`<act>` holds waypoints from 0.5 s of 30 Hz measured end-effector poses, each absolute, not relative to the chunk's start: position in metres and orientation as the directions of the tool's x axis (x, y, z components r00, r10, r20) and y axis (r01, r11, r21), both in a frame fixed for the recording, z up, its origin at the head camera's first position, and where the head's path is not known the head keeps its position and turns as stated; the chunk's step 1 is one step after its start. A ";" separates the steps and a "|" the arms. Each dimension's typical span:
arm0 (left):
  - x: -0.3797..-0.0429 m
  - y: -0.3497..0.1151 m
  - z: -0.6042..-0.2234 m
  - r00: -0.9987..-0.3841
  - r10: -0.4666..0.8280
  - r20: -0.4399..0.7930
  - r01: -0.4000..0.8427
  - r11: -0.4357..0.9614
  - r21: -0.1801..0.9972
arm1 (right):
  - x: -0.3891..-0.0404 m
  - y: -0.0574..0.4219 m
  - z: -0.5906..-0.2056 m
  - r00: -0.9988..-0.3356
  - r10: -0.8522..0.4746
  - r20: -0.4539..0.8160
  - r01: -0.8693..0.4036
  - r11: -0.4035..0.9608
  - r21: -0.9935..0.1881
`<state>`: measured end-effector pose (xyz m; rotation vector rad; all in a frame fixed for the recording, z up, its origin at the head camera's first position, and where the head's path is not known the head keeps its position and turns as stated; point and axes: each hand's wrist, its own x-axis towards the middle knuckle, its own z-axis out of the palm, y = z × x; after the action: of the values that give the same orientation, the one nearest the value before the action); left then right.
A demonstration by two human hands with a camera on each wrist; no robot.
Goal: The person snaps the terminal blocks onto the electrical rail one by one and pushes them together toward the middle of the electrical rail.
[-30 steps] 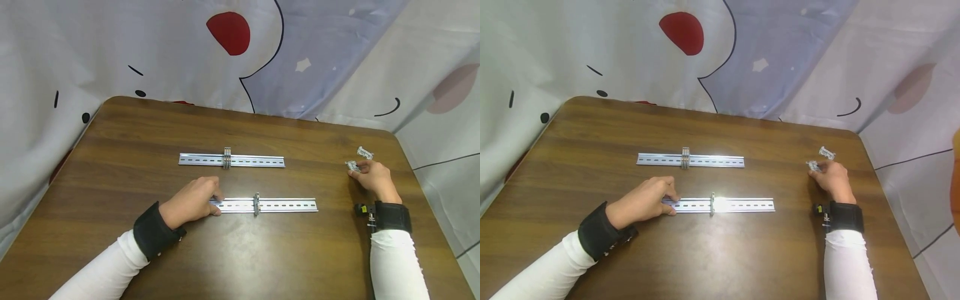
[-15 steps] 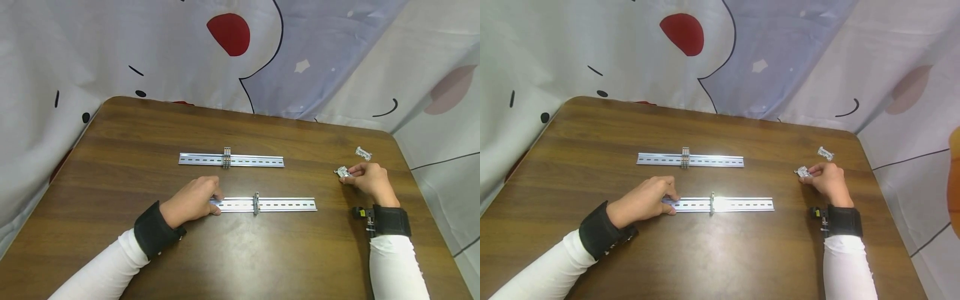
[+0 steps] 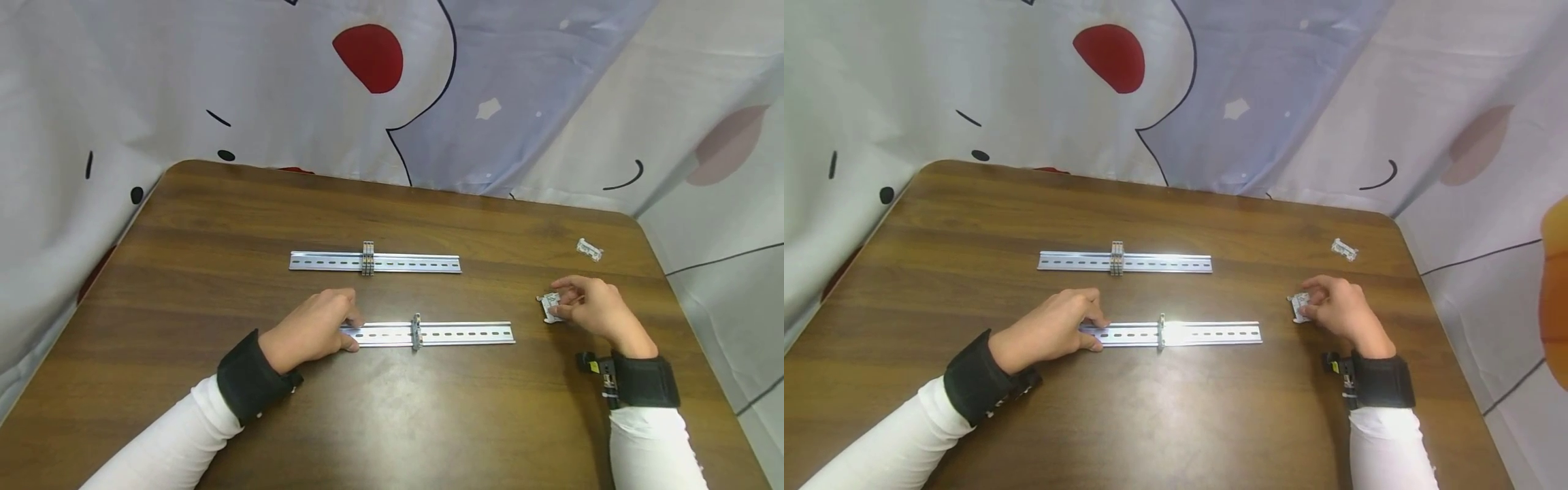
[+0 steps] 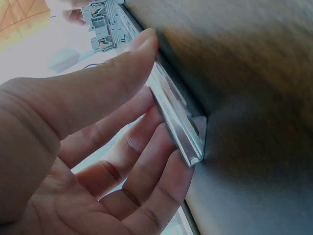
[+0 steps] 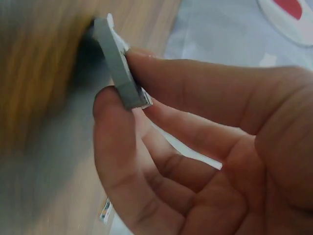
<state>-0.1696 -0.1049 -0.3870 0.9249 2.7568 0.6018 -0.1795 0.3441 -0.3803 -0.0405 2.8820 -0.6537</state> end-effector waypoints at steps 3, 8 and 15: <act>-0.169 -0.105 -0.387 -0.794 0.607 -0.038 0.536 0.727 0.429 | -0.170 0.332 -0.380 -0.970 -0.119 -0.212 -0.002 0.875 -0.484; -0.169 -0.105 -0.387 -0.793 0.608 -0.037 0.536 0.726 0.431 | -0.156 0.313 -0.380 -0.959 -0.151 -0.240 0.008 0.831 -0.556; -0.169 -0.105 -0.385 -0.794 0.606 -0.042 0.534 0.728 0.429 | -0.145 0.295 -0.379 -0.954 -0.164 -0.250 0.013 0.812 -0.583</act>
<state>-0.1687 -0.1047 -0.3851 0.9161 2.7515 0.6012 -0.1452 0.2953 -0.3794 -0.1156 2.7090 -0.8752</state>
